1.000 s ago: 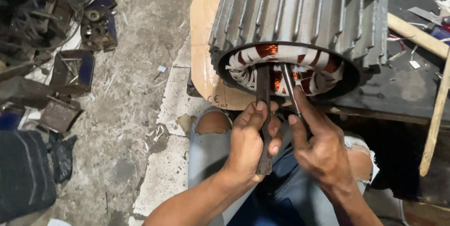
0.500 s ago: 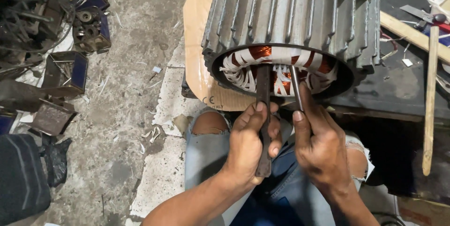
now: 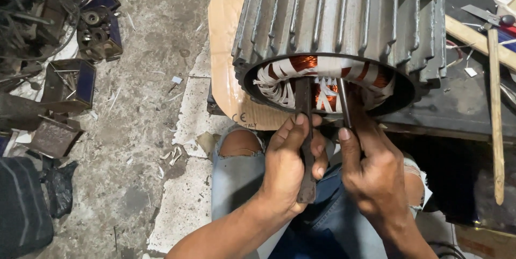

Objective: Repairing an electric motor by fitting insulation paper and hammering copper windings into the stator slots.

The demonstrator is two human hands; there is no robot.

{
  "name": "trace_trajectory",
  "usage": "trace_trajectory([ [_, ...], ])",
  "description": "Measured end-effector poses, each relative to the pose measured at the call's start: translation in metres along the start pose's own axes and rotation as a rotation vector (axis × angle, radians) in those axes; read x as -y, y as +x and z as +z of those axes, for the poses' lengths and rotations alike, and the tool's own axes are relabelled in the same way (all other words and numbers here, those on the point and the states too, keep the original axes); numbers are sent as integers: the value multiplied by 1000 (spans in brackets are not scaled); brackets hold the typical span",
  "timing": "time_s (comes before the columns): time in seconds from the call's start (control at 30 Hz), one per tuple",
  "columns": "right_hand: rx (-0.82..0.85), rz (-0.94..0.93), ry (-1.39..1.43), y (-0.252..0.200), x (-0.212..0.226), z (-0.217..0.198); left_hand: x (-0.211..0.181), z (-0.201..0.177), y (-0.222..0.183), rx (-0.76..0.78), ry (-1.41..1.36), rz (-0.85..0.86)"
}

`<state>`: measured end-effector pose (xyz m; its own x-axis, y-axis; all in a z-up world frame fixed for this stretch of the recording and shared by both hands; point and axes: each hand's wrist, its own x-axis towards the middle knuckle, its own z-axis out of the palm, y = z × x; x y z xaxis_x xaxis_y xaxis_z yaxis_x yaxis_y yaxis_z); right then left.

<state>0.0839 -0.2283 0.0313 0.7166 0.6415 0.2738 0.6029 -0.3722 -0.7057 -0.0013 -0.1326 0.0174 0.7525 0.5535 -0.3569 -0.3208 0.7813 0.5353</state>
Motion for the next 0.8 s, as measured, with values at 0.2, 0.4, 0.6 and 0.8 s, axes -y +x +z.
trace_trajectory([
  [0.2,-46,40,140,-76,-75,24,28,-40,-32,6,467,-36],
  [0.4,84,-123,470,-134,-95,44,117,-143,-62,-66,542,414],
  [0.6,166,-345,323,-57,-45,23,74,-98,-61,80,174,793],
  [0.8,-127,-498,27,56,-5,53,72,-118,-68,-128,194,637],
])
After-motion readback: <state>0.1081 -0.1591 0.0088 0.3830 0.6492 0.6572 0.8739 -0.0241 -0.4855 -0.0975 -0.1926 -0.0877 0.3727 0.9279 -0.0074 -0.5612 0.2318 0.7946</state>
